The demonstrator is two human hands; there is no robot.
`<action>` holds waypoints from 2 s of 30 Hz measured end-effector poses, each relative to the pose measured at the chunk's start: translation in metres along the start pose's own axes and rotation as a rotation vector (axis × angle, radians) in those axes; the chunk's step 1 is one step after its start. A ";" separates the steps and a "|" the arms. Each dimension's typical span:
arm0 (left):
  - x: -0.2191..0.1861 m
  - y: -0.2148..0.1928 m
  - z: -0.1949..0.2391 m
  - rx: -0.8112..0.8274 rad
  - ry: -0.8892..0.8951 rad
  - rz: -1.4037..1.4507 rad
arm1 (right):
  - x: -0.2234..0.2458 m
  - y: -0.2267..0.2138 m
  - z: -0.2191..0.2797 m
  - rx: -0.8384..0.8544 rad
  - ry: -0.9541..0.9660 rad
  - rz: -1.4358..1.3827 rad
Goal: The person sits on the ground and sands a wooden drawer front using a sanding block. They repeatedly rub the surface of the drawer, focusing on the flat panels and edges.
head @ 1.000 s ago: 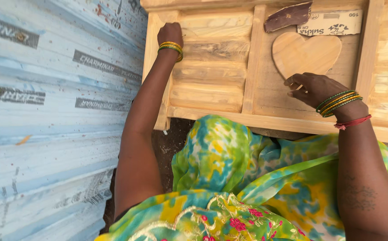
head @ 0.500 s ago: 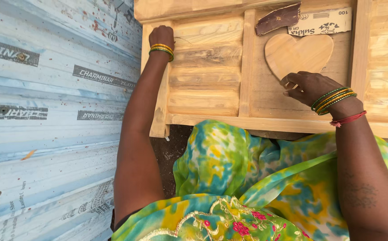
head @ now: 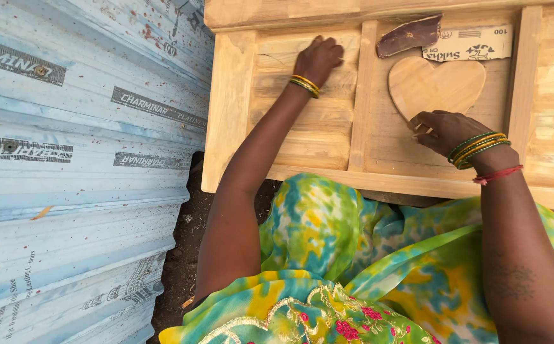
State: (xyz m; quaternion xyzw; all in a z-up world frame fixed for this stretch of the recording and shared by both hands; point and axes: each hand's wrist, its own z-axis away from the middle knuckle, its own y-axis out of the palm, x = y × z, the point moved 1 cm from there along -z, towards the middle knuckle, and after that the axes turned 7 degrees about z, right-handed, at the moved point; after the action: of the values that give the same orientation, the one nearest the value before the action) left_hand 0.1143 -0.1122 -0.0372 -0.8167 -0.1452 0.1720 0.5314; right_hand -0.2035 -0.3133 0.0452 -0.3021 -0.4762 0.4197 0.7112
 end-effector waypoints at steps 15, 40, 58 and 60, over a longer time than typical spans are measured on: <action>0.021 -0.041 0.023 0.049 -0.079 -0.018 | 0.013 0.003 0.000 -0.016 -0.069 -0.002; -0.081 -0.031 -0.046 0.351 -0.622 -0.094 | 0.001 0.002 0.002 -0.048 -0.064 0.009; -0.060 -0.018 -0.025 0.032 -0.816 0.214 | 0.001 -0.006 0.012 -0.058 -0.079 -0.025; -0.060 -0.019 -0.021 0.071 -0.813 0.228 | 0.003 -0.007 0.013 -0.036 -0.058 -0.006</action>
State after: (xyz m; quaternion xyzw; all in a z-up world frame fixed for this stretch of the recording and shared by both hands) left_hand 0.0688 -0.1468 -0.0043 -0.6745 -0.2457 0.5425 0.4363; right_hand -0.2125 -0.3140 0.0570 -0.3011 -0.5049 0.4175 0.6929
